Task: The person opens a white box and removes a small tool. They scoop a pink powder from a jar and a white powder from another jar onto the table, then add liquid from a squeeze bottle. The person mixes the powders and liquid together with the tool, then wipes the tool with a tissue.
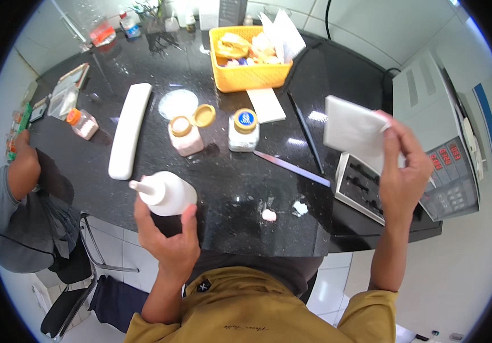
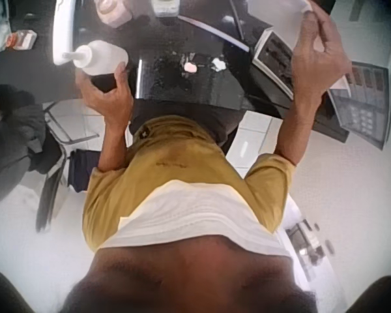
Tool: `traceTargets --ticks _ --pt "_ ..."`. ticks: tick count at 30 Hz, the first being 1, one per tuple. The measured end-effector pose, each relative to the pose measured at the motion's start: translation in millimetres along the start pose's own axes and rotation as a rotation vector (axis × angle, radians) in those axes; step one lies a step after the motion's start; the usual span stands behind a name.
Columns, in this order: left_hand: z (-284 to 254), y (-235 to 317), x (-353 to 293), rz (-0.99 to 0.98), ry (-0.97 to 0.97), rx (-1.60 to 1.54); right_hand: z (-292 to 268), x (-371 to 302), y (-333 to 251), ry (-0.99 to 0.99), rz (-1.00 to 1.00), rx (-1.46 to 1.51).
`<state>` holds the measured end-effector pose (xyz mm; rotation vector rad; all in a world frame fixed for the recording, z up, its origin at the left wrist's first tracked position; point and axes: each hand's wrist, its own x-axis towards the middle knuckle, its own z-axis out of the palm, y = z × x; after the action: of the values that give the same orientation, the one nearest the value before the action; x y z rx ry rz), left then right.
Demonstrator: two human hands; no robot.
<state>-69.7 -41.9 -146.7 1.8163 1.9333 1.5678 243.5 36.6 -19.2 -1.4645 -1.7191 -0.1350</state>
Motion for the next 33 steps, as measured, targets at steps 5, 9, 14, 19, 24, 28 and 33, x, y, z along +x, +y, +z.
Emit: traceTargets --ticks 5,9,14,19,24,28,33 --pt "-3.6 3.5 4.4 0.030 -0.035 -0.009 7.1 36.3 10.6 0.190 -0.236 -0.180" --pt "-8.3 7.5 7.3 -0.053 -0.075 -0.116 32.3 25.6 28.9 -0.124 -0.279 -0.278" --pt "-27.2 9.9 25.0 -0.089 -0.159 -0.134 36.5 9.4 11.1 -0.253 -0.329 -0.260" --pt "-31.4 7.3 46.7 -0.167 -0.168 -0.043 16.7 5.3 -17.6 -0.252 -0.375 -0.104" --pt "-25.0 11.8 67.4 -0.233 -0.172 -0.105 -13.9 -22.3 -41.5 -0.243 -0.323 0.117" --pt "-10.8 5.7 75.3 -0.205 -0.137 -0.210 -35.0 -82.2 -34.9 -0.230 0.090 0.260" --pt "-13.5 5.3 76.4 -0.212 -0.151 -0.161 -30.6 -169.8 -7.9 -0.134 0.338 0.386"
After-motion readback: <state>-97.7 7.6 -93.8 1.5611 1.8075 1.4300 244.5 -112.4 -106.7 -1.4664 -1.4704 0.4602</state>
